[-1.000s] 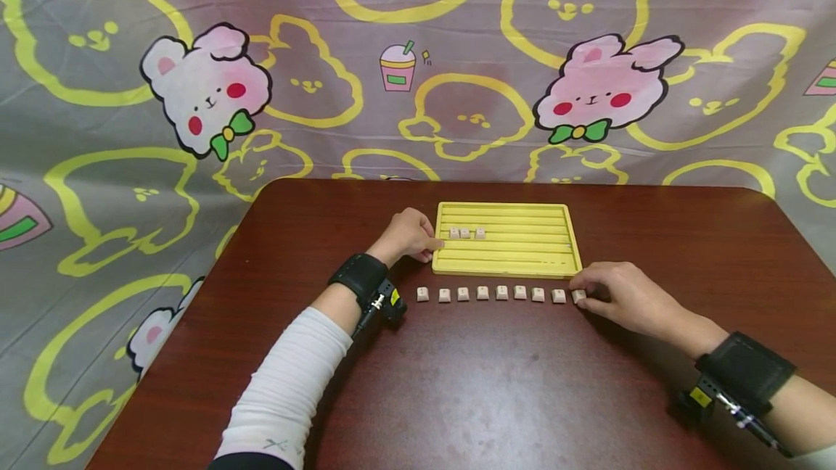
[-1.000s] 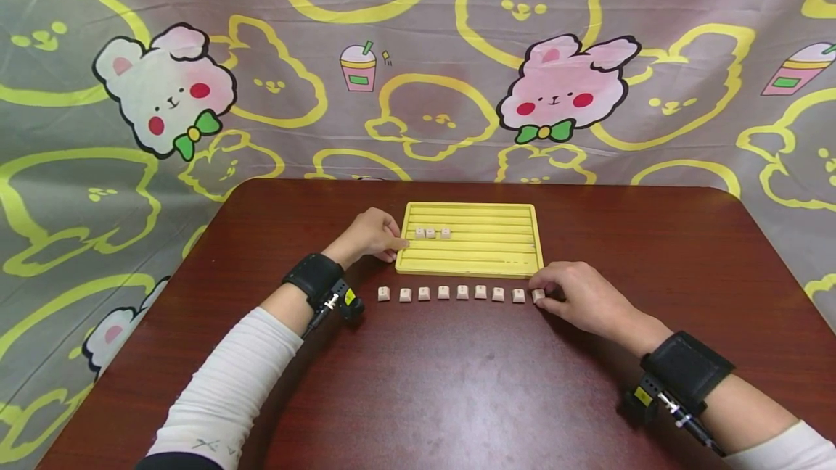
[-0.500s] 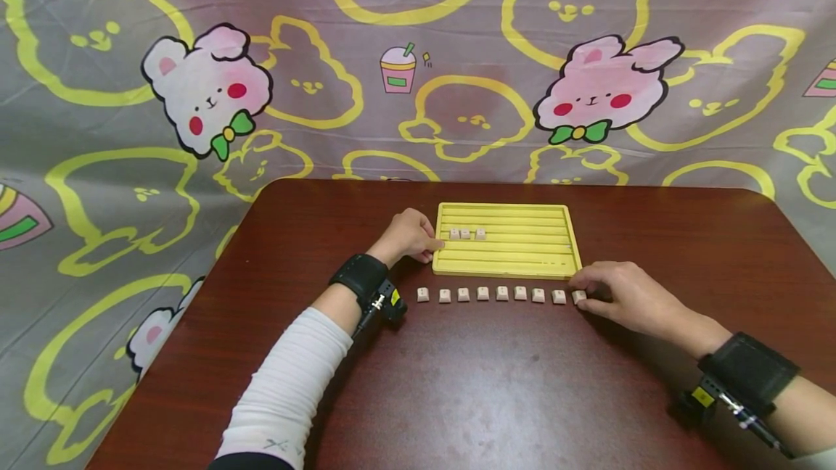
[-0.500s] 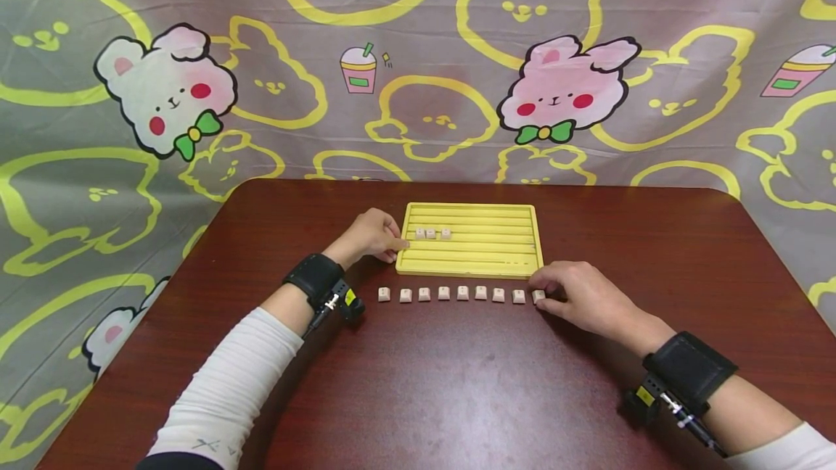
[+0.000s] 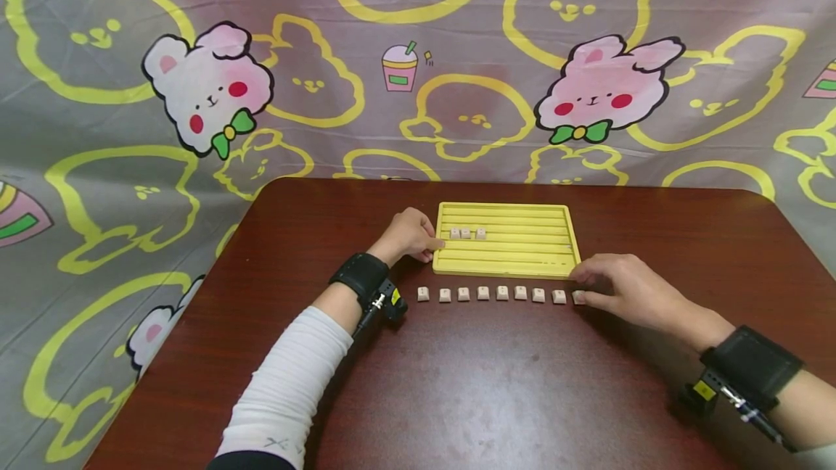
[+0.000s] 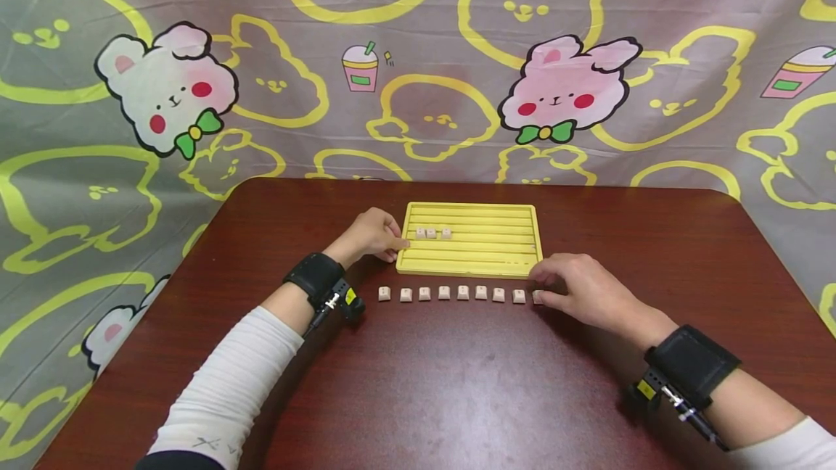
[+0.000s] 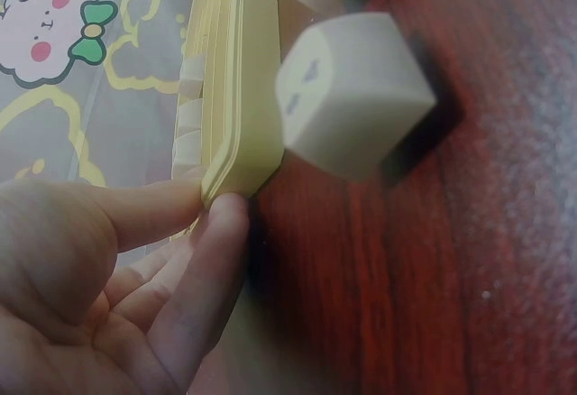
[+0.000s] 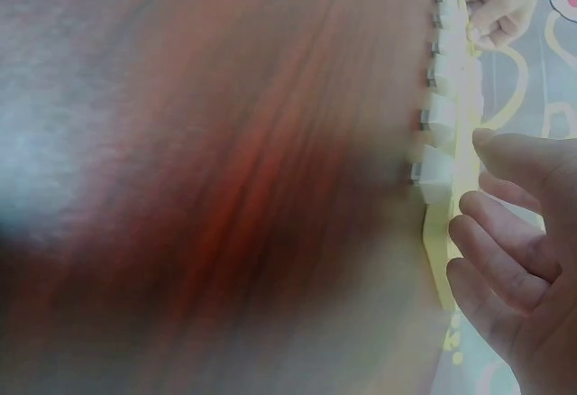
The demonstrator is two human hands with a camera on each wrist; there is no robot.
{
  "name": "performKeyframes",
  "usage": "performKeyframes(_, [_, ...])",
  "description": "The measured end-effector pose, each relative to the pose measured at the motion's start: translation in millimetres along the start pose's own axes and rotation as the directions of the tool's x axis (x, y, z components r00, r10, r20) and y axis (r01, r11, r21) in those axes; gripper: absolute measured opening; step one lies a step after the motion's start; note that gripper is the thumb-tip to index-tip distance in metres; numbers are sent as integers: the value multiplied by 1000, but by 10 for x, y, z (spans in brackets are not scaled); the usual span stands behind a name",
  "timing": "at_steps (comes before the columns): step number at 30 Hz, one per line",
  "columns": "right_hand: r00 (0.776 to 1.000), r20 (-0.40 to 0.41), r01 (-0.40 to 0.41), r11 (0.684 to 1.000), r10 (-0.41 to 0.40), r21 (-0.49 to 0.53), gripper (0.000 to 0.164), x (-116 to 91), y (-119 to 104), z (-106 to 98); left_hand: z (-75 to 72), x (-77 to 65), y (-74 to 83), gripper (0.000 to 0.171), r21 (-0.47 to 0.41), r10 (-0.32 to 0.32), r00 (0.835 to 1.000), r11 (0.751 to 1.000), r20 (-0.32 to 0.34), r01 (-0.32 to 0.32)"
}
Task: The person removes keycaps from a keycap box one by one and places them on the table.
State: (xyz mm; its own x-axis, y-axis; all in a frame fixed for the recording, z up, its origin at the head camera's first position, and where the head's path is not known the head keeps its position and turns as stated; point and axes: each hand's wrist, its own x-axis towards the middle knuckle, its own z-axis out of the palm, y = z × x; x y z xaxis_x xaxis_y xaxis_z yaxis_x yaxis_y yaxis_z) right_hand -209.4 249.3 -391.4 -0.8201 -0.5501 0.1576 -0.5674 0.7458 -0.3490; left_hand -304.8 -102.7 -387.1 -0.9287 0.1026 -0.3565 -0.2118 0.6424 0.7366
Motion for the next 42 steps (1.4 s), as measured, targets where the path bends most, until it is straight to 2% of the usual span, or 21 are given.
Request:
performKeyframes(5, [1000,20,-19,1000,19,-5,27,73,-21,-45,-1,-9,8,20,-14,-10,1000,1000,3,10])
performKeyframes(13, [999,14,30,1000,-30,-7,26,263,-100,-88,-6,-23,-1,21,25,9,1000,1000,-8,-9])
performKeyframes(26, [996,85,14,1000,-13,-5,31,605,-232,-22,-5,-26,-1,20,0,13,1000,1000,-1,-13])
performKeyframes(42, [994,104,40,999,-40,1,32,949,-340,61,-10,-35,6,19,21,23,1000,1000,0,-23])
